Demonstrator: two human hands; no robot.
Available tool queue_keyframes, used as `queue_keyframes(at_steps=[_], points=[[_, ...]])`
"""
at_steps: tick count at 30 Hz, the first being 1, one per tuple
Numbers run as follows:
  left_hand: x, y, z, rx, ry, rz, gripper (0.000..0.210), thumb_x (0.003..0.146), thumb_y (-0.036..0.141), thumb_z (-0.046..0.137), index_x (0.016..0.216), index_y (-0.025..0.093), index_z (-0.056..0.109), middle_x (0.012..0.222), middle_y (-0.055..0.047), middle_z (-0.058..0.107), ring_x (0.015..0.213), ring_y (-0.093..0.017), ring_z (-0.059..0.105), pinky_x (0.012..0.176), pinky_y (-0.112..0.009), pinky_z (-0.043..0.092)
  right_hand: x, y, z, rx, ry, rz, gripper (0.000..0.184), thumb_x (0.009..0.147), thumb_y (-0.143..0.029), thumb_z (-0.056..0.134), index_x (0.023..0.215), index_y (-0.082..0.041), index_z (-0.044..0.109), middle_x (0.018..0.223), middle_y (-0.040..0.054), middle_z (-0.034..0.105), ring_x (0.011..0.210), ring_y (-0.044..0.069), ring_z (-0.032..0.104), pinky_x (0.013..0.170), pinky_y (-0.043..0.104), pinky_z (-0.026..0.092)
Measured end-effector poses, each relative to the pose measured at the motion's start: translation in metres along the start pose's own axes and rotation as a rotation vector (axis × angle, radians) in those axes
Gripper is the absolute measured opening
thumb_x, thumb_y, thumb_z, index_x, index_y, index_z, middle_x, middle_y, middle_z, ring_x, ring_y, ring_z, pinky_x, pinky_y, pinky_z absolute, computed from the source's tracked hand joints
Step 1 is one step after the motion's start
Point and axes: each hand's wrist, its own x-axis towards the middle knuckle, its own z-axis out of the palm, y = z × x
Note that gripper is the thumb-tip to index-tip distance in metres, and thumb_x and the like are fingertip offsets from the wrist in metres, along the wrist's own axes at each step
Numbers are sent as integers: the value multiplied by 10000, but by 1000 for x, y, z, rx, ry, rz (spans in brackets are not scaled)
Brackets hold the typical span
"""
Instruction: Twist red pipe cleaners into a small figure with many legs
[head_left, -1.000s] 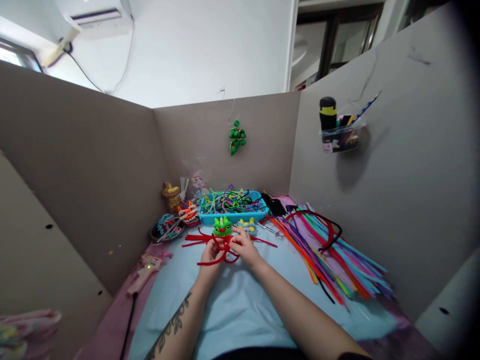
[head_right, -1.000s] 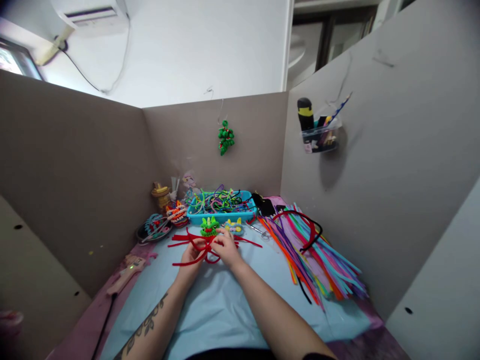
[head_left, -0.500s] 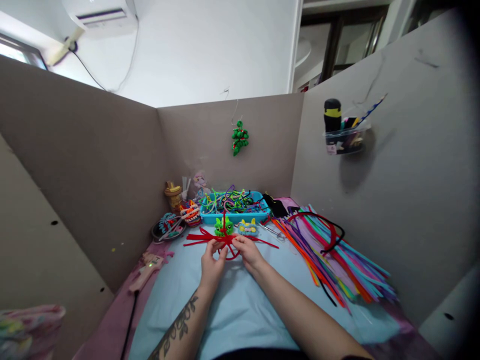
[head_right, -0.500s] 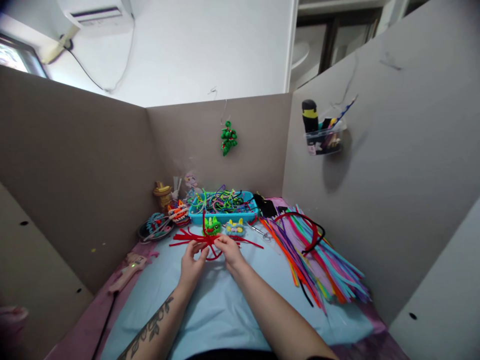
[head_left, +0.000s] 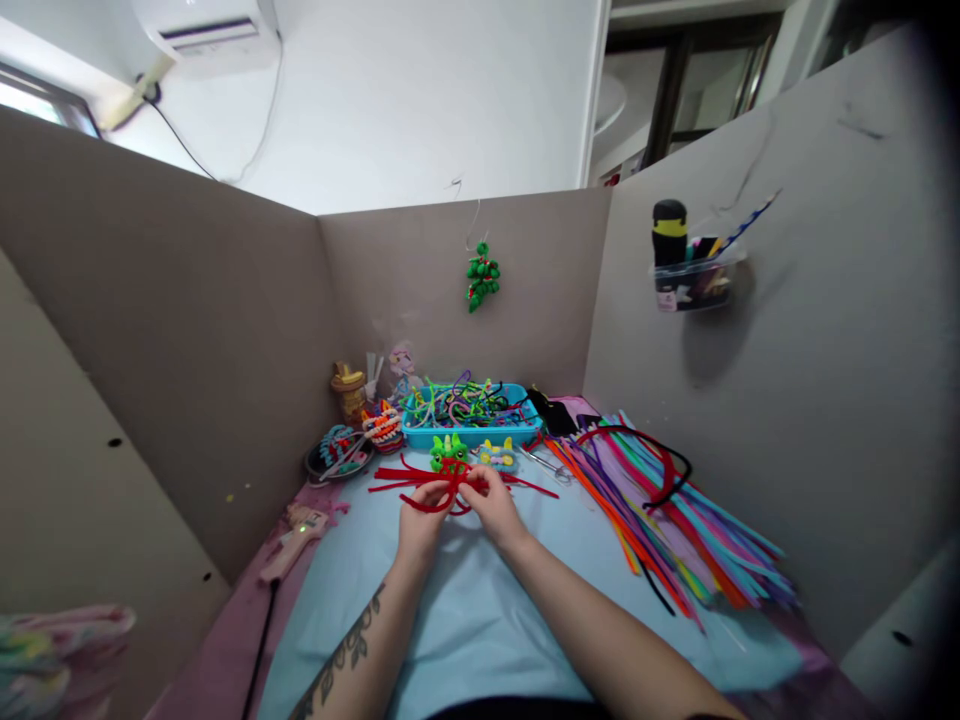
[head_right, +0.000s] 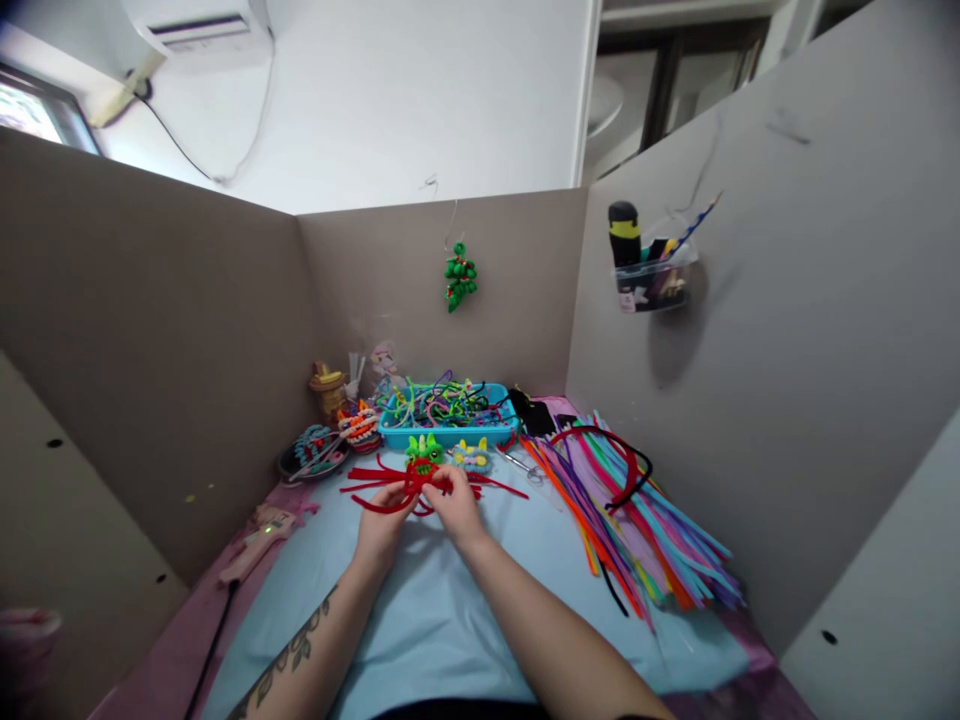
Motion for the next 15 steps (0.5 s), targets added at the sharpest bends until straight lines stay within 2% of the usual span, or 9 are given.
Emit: queue_keyframes(at_steps=[4, 8, 15], points=[[-1, 2, 1, -29, 14, -19, 305, 521, 204, 767, 798, 137, 657, 832, -79, 712, 799, -208, 650, 778, -325, 475, -3, -8, 1, -203, 63, -147, 108, 703, -282, 623, 761, -197, 591, 950, 59, 556, 983, 215, 501, 870, 355, 402], [-2, 8, 2, -17, 12, -39, 327, 517, 220, 770, 811, 127, 663, 852, -98, 712, 830, -233, 648, 793, -345, 468, -5, -17, -1, -318, 85, -212, 60, 732, -250, 610, 770, -206, 626, 940, 60, 560, 986, 215, 494, 890, 370, 382], [-4, 11, 1, -16, -12, -62, 327, 538, 252, 764, 824, 121, 676, 822, -85, 712, 776, -211, 643, 763, -323, 459, -7, -23, -3, -501, 15, -310, 126, 776, -228, 550, 762, -231, 675, 976, 53, 579, 985, 218, 474, 882, 382, 375]])
